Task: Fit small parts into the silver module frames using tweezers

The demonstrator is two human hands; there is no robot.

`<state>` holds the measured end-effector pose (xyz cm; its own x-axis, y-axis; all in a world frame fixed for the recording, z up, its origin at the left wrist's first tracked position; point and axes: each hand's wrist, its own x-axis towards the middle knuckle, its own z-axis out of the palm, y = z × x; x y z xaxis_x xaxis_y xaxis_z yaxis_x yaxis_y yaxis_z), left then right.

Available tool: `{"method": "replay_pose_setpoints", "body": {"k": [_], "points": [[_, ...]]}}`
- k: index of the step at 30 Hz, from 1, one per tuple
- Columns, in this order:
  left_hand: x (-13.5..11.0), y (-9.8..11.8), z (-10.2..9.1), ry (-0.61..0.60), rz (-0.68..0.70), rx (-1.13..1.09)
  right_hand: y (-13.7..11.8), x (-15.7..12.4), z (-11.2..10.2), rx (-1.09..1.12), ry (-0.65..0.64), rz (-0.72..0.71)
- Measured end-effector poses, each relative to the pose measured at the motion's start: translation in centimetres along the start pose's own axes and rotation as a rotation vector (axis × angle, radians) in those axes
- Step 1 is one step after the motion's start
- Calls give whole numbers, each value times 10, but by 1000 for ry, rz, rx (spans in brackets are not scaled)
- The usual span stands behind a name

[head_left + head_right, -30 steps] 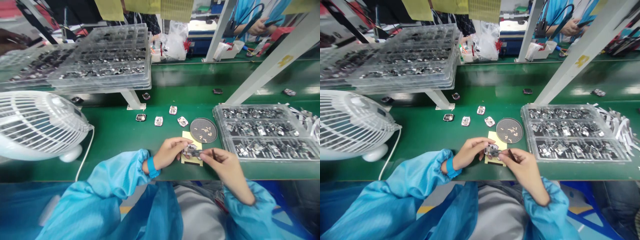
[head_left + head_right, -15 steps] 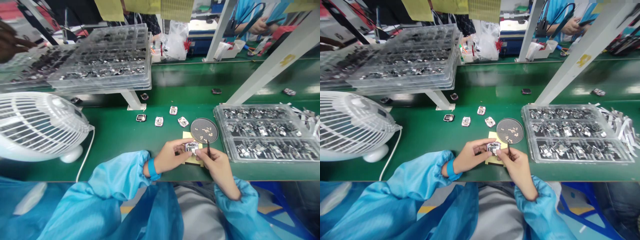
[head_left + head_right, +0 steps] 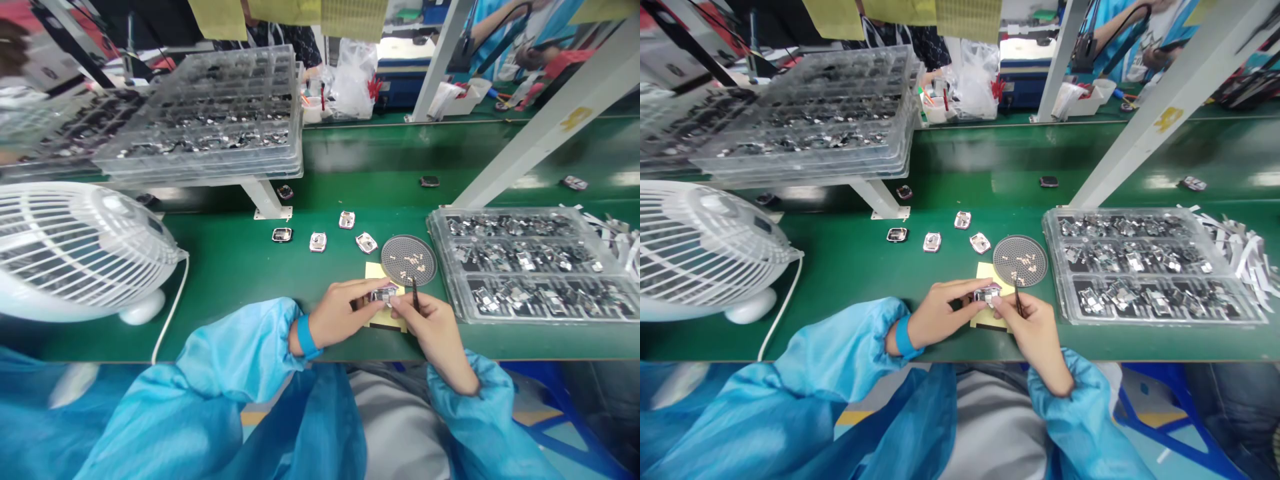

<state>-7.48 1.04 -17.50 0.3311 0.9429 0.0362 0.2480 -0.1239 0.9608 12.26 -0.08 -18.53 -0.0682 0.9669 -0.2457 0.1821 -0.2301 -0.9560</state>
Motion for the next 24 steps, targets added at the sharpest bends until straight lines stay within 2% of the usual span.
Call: {"method": "replay_pose_setpoints", "body": {"k": [4, 8, 13, 24], "points": [[0, 0, 1, 11, -41, -49, 2, 1, 1, 18, 3, -4], [0, -1, 5, 4, -134, -239, 5, 4, 5, 148, 19, -32], [2, -5, 6, -34, -155, -490, 7, 7, 10, 241, -19, -49], [2, -6, 5, -63, -168, -506, 14, 8, 7, 190, 54, -86]]}}
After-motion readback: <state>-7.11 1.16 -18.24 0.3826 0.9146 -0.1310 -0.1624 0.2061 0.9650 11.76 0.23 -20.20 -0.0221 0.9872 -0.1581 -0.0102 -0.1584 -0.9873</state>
